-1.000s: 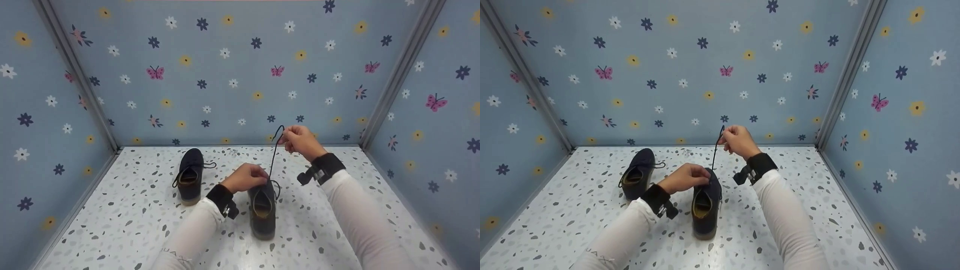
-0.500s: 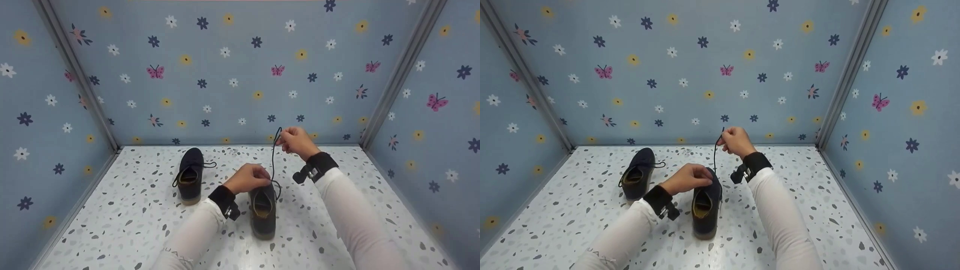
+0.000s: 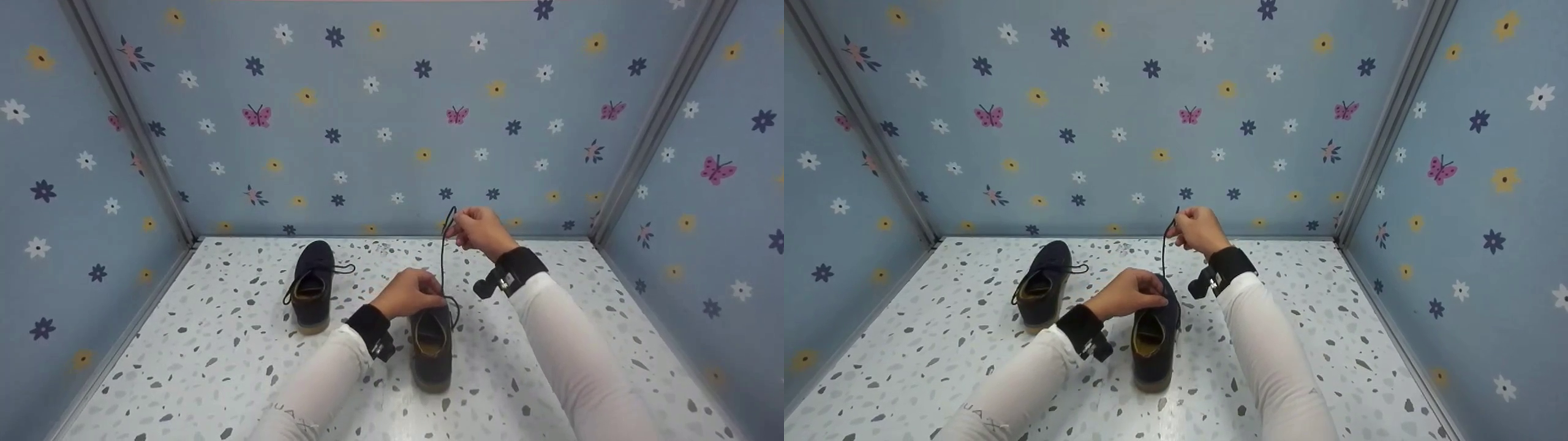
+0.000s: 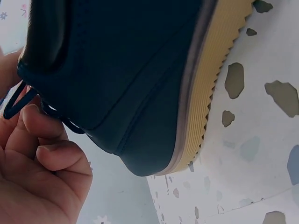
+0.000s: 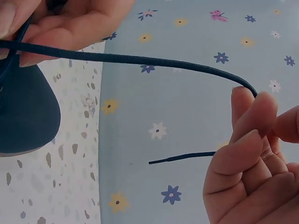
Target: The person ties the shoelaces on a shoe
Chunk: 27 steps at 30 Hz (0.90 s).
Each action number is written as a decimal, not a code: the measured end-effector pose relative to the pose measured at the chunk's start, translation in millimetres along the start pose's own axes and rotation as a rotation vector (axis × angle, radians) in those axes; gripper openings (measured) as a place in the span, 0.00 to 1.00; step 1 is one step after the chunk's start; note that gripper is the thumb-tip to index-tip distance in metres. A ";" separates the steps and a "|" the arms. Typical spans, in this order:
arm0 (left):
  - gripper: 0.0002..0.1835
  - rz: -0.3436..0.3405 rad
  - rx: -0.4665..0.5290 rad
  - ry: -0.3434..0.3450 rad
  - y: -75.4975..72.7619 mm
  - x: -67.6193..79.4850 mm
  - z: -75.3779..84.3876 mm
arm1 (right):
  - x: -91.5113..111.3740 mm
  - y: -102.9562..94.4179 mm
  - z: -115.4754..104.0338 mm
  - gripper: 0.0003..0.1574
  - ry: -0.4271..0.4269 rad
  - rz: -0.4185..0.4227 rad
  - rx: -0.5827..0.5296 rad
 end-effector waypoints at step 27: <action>0.15 -0.010 0.153 -0.038 -1.9 1.8 -10.9 | 11.8 -7.7 54.2 0.19 0.090 -0.083 0.399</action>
Point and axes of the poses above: each hand's wrist, its own x-axis away from the middle knuckle, its own y-axis out of the palm, z = x × y, the point moved 4 cm from there along -x, towards the middle knuckle, and after that the axes turned 8 degrees about -z, right-handed, at the moved point
